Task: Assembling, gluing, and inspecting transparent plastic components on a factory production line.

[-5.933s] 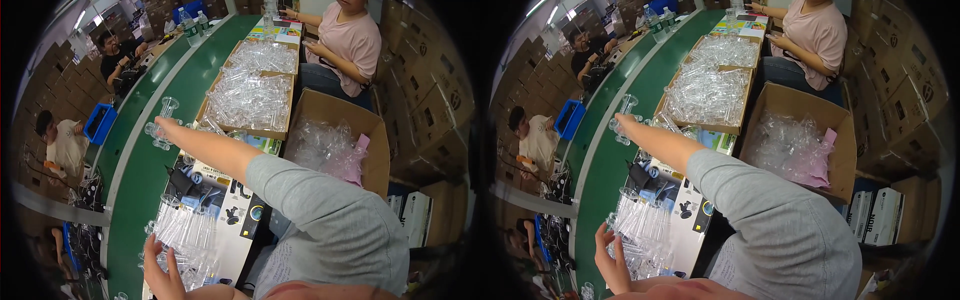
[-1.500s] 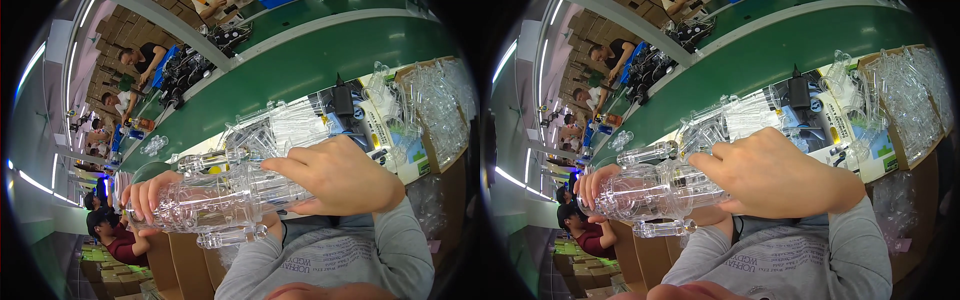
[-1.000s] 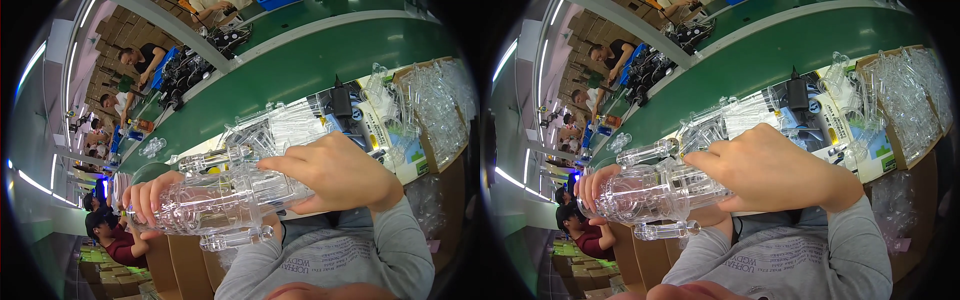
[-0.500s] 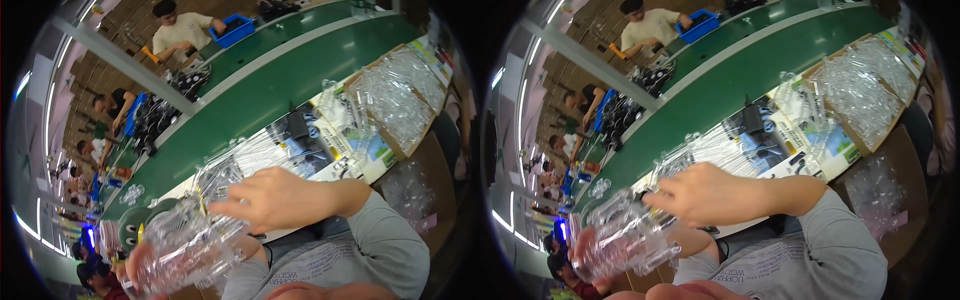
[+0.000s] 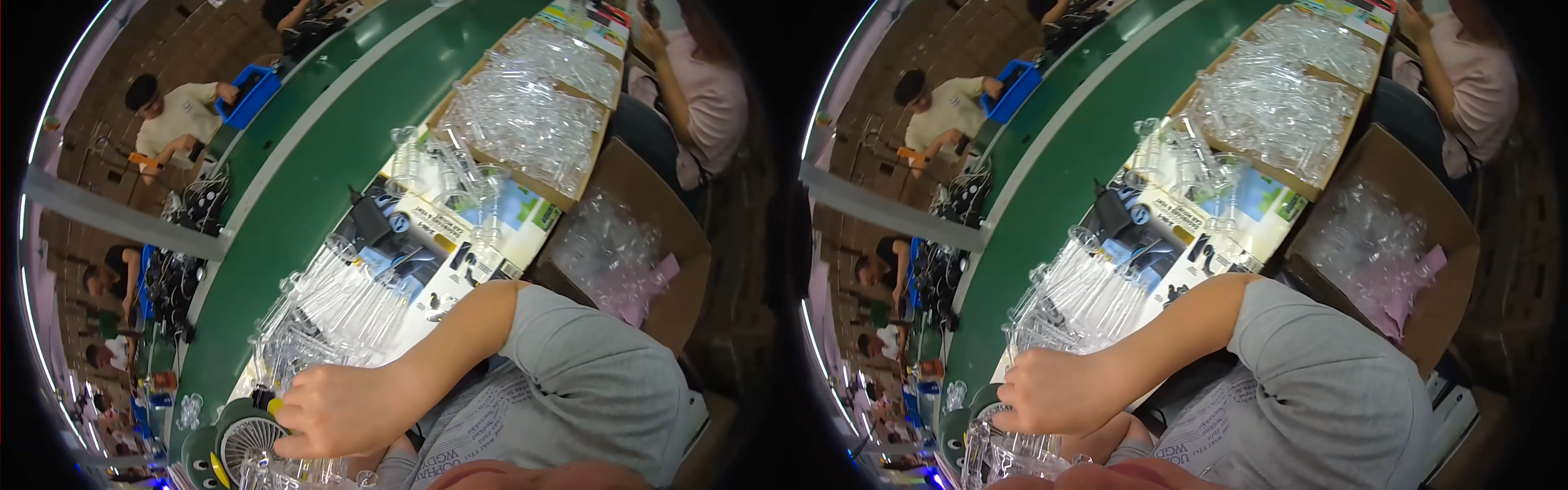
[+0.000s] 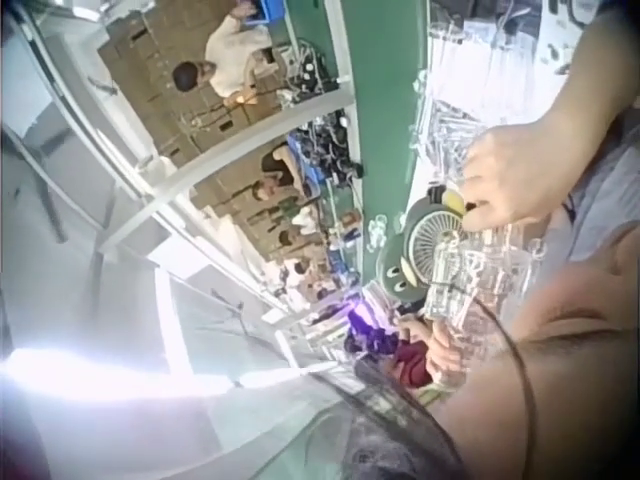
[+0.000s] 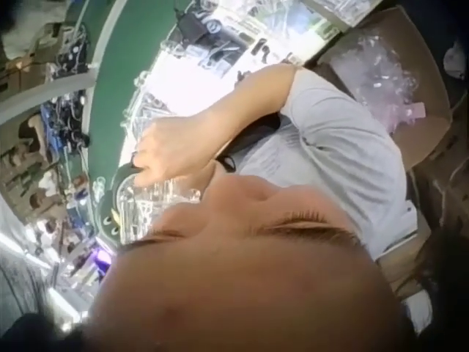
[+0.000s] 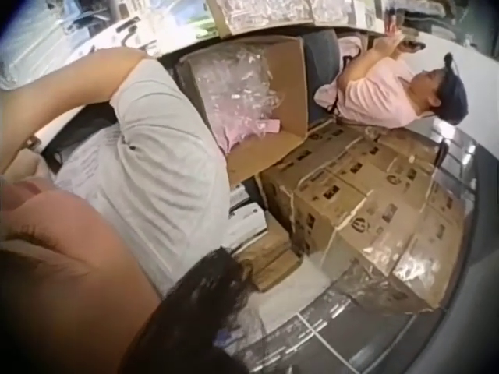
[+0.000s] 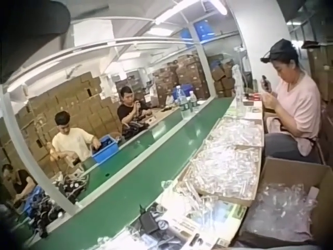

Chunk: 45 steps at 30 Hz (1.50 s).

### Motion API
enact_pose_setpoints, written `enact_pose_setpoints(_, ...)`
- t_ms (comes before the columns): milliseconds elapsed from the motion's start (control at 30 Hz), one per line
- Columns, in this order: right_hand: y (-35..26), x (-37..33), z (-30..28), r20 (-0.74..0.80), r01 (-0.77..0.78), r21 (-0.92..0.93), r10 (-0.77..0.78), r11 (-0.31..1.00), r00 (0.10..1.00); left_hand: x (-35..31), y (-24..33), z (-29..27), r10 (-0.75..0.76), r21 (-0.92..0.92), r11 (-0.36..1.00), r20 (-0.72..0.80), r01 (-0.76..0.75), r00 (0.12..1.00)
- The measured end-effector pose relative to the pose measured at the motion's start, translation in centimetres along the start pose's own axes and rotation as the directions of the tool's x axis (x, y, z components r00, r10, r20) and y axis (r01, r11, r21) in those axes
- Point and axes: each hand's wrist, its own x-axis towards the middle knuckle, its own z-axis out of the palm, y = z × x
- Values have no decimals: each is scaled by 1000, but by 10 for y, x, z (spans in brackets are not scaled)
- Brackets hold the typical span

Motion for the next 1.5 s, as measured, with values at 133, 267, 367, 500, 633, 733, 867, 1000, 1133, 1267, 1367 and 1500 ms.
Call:
enact_pose_setpoints(133, -1, 1, -18, 246, 20, 54, -32, 998, 969, 0, -18, 7, -10, 71, 997, 36, 7, 999)
enact_pose_setpoints(267, 1, 0, -15, 34, 82, 3, -82, 997, 996, 0, -46, 23, -23, 94, 995, 81, 16, 996)
enact_pose_setpoints(367, -3, 3, -21, -88, 83, -27, -85, 996, 992, 5, -64, 32, 4, 136, 990, 122, -21, 993)
enact_pose_setpoints(500, -7, 5, -38, -164, 85, 2, -84, 996, 983, 15, -76, 41, 57, 222, 970, 179, -96, 982)
enact_pose_setpoints(633, 2, -2, -18, 46, 6, -91, -1, 996, 999, 25, -82, 50, 105, 318, 931, 236, -179, 966)
enact_pose_setpoints(733, 7, -3, -11, 35, 15, -132, -10, 991, 999, 33, -83, 54, 150, 390, 885, 279, -254, 949)
enact_pose_setpoints(867, 3, -1, -32, 6, 45, -123, -44, 991, 999, 47, -82, 66, 196, 481, 799, 360, -361, 912)
enact_pose_setpoints(1000, -3, -2, -37, -43, 7, -179, -15, 984, 999, 59, -79, 76, 239, 556, 688, 433, -466, 869)
enact_pose_setpoints(1133, -10, -6, -59, -33, -20, -173, 15, 985, 999, 68, -69, 94, 230, 622, 558, 520, -549, 823)
enact_pose_setpoints(1267, -10, -14, -77, -219, -75, -230, 24, 970, 975, 86, -52, 101, 174, 674, 376, 623, -636, 762)
enact_pose_setpoints(1367, -8, -46, -106, -336, -249, -437, 100, 864, 937, 97, -34, 94, 123, 701, 192, 678, -687, 725)
enact_pose_setpoints(1500, -30, -101, -141, -345, -134, -342, 8, 930, 939, 128, -52, 52, 114, 760, 314, 564, -568, 818)
